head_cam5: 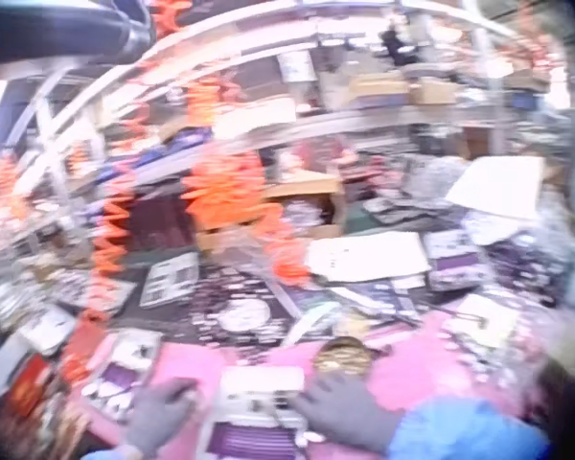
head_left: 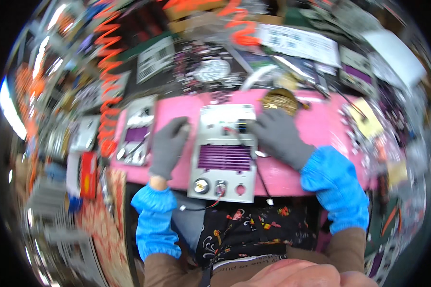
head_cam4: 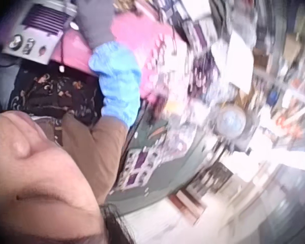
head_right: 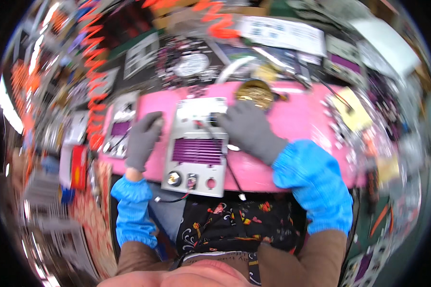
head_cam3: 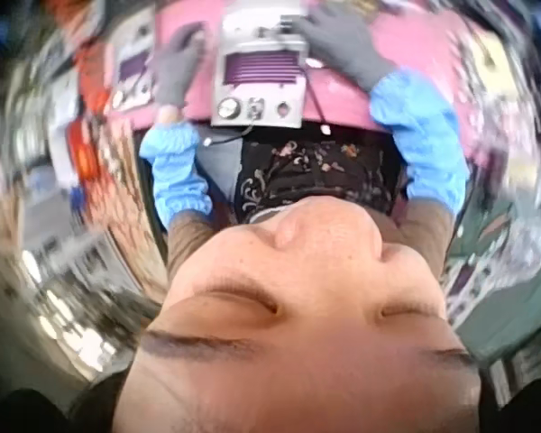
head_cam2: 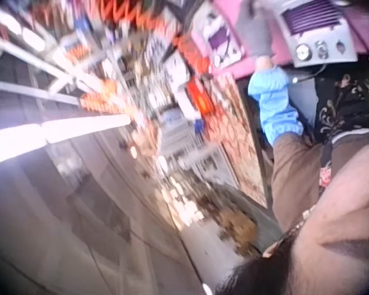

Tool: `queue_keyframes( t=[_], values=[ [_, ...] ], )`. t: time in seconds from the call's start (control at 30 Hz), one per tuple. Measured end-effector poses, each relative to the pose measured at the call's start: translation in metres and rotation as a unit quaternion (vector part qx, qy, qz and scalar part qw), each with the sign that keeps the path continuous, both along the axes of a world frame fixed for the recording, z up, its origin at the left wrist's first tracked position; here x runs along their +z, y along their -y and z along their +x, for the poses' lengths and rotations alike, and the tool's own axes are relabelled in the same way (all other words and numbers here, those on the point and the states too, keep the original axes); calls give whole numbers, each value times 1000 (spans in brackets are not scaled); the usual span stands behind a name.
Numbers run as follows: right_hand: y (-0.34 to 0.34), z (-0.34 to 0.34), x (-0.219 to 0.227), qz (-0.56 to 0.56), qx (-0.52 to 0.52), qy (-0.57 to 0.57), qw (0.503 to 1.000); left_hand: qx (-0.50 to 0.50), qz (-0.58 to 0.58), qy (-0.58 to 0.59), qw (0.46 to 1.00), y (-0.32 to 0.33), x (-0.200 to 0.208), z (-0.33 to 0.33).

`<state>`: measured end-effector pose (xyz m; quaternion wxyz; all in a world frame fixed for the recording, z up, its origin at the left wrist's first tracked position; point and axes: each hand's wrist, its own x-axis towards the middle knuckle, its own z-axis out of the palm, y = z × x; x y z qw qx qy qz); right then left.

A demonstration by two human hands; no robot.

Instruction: The person assembles small electronic devices by connecting wires to circuit boards, inserting plugs, and securing components. They use a screwdriver to tighten screws and a wrench to adjust parts on the device, handling multiple units sequentially.

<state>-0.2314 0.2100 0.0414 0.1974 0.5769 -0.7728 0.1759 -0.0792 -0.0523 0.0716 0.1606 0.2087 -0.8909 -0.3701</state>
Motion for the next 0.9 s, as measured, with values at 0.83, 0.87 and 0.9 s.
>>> queue_keyframes(
  t=[0.83,0.87,0.9],
  values=[
    [-341,111,80,-139,-638,-35,757,-66,221,-195,953,-7,-61,-60],
    [-350,104,77,-139,-644,-2,752,-66,220,-196,953,-8,-61,-62],
    [-356,100,76,-139,-648,29,749,-64,220,-199,953,-8,-64,-63]
  ],
)
